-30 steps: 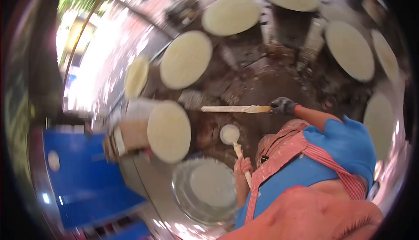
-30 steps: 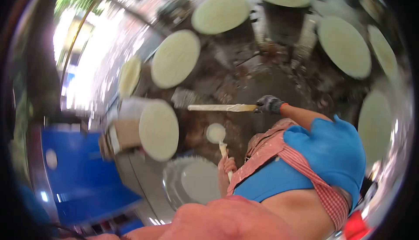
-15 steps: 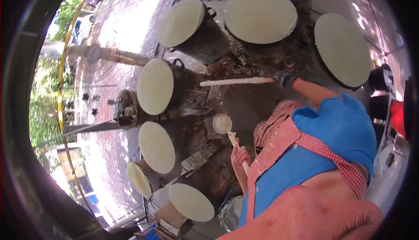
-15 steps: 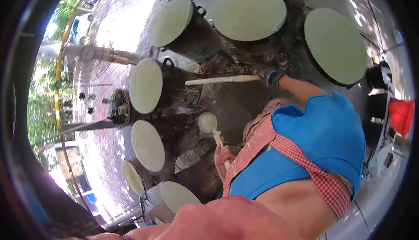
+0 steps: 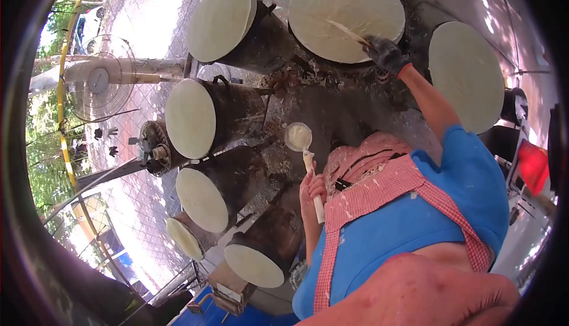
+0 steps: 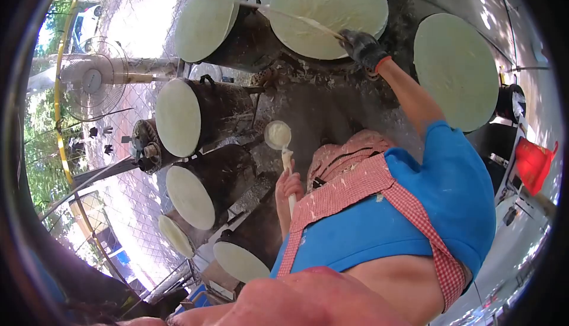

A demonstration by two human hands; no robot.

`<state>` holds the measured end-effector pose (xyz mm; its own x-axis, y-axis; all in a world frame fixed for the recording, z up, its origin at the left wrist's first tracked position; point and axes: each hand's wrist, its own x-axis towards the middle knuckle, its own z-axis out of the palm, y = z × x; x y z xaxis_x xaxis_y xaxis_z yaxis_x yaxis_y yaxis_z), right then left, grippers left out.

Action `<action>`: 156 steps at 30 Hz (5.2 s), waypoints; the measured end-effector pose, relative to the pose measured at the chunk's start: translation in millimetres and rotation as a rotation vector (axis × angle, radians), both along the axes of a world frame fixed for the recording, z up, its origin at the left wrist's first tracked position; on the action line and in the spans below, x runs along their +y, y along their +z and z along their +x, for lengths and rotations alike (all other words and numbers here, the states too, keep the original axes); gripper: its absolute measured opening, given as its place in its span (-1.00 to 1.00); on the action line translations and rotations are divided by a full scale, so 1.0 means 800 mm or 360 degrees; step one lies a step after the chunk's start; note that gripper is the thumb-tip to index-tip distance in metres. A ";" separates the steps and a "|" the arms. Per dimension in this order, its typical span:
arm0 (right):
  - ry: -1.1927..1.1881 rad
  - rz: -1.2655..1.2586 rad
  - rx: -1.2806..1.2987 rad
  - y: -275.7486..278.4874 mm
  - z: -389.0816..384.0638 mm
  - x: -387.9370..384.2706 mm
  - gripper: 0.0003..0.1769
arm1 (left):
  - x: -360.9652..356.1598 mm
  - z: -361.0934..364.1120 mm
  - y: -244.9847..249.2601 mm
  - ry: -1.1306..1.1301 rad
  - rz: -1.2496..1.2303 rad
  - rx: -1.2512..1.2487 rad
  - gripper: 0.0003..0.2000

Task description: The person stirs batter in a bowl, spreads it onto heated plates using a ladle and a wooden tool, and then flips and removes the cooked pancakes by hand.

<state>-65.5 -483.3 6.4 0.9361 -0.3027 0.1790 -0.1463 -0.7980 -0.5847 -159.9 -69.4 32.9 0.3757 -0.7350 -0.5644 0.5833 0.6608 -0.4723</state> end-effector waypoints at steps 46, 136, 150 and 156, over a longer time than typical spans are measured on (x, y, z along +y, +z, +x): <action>0.0119 -0.0715 0.0763 -0.041 0.061 0.065 -0.55 | 0.057 0.209 -0.031 -0.0457 0.0060 0.0199 -0.82; -0.1574 -0.0011 0.0174 -0.150 0.053 -0.553 -0.49 | -0.137 0.248 0.021 0.0138 0.0098 -0.0048 -0.82; -0.0320 -0.0450 0.0777 0.025 0.153 0.085 -0.58 | 0.048 0.301 -0.026 -0.0205 0.0164 0.0031 -0.93; 0.0064 -0.0311 0.0537 0.042 0.184 0.155 -0.57 | 0.083 0.323 -0.036 -0.0193 0.0095 0.0138 -0.97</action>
